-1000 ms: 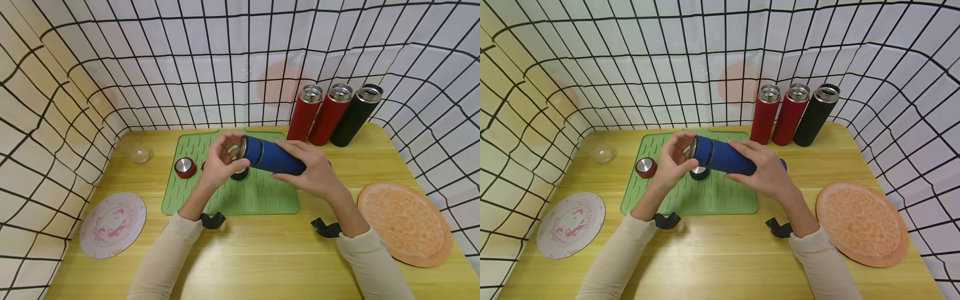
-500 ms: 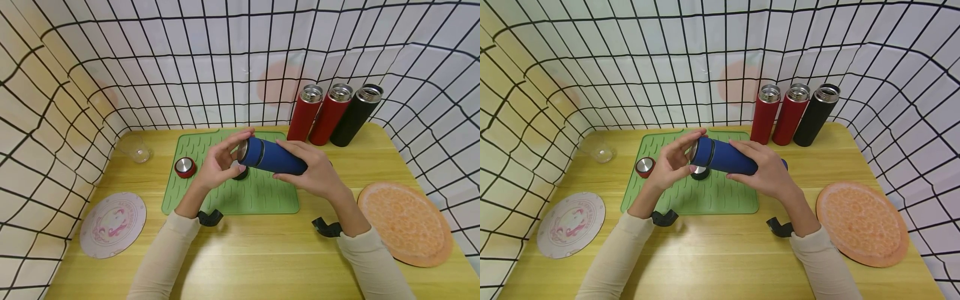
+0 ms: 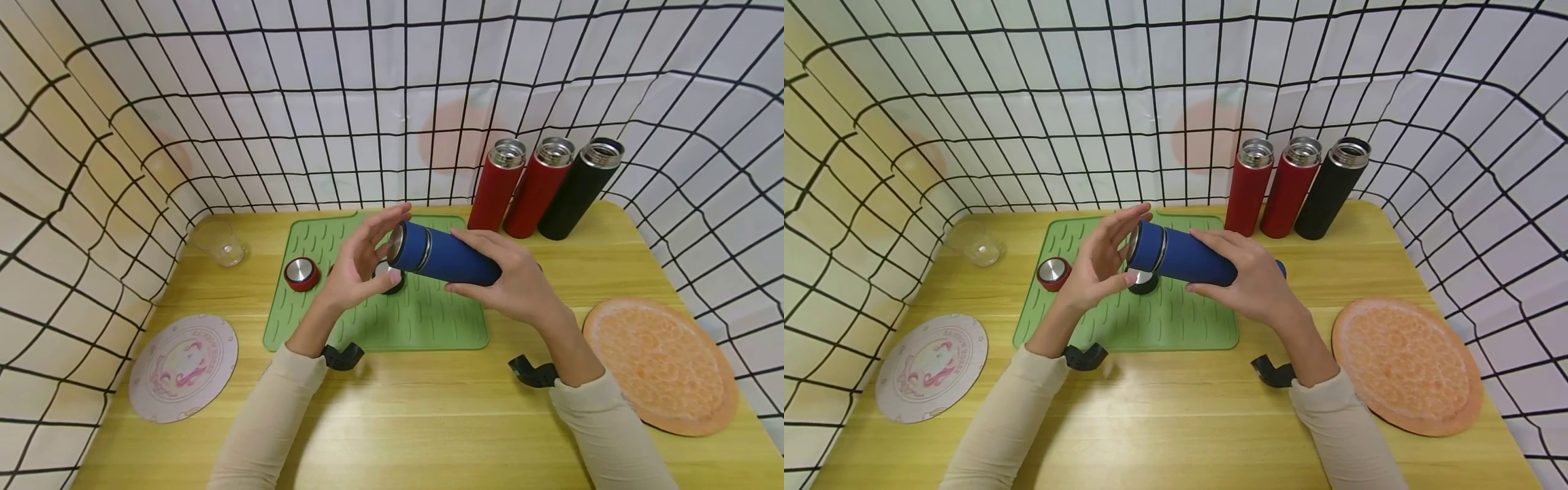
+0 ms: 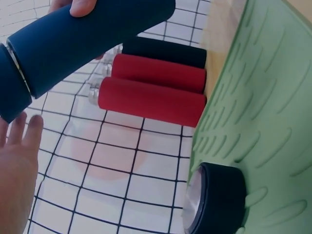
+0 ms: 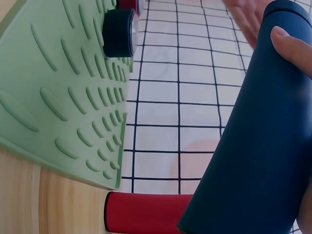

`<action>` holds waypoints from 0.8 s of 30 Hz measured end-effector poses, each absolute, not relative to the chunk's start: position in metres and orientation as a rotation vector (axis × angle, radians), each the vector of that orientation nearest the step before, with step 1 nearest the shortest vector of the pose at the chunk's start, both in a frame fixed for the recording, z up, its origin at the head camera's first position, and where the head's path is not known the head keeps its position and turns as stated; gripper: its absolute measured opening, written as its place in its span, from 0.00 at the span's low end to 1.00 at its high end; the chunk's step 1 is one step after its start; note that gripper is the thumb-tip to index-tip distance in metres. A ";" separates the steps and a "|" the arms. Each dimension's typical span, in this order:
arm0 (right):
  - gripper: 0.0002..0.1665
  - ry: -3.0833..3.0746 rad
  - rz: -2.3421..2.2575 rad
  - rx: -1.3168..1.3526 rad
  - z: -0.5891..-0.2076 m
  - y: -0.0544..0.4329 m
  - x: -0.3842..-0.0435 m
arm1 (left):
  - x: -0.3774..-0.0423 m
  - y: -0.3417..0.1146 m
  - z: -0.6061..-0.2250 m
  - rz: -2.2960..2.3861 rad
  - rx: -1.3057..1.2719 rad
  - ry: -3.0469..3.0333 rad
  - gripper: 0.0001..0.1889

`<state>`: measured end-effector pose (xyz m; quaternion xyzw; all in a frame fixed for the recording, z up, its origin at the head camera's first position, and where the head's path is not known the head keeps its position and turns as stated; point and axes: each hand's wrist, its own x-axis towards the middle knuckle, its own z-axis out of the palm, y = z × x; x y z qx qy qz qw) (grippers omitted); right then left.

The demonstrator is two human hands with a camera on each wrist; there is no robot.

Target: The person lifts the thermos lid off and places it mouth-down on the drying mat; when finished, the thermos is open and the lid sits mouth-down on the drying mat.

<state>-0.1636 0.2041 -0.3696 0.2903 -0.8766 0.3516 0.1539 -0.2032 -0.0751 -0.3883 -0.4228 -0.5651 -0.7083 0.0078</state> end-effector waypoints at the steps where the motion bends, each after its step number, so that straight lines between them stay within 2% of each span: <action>1: 0.51 -2.514 1.013 0.835 -0.369 0.204 -0.164 | -0.203 -0.075 -0.388 -2.220 -1.363 -1.750 0.37; 5: 0.51 -2.515 1.024 0.844 -0.369 0.205 -0.164 | -0.203 -0.076 -0.387 -2.259 -1.407 -1.736 0.37; 9: 0.51 -2.520 1.018 0.840 -0.371 0.205 -0.164 | -0.202 -0.076 -0.388 -2.271 -1.280 -1.786 0.32; 14: 0.51 -2.522 1.006 0.837 -0.372 0.205 -0.165 | -0.201 -0.074 -0.391 -2.216 -0.977 -1.931 0.45; 16: 0.50 -2.522 1.002 0.836 -0.372 0.205 -0.165 | -0.201 -0.074 -0.392 -2.197 -0.946 -1.960 0.48; 19: 0.50 -2.525 1.005 0.830 -0.371 0.205 -0.164 | -0.202 -0.074 -0.391 -2.191 -1.065 -1.927 0.47; 24: 0.51 -2.532 1.015 0.822 -0.371 0.206 -0.163 | -0.203 -0.076 -0.388 -2.219 -1.340 -1.801 0.34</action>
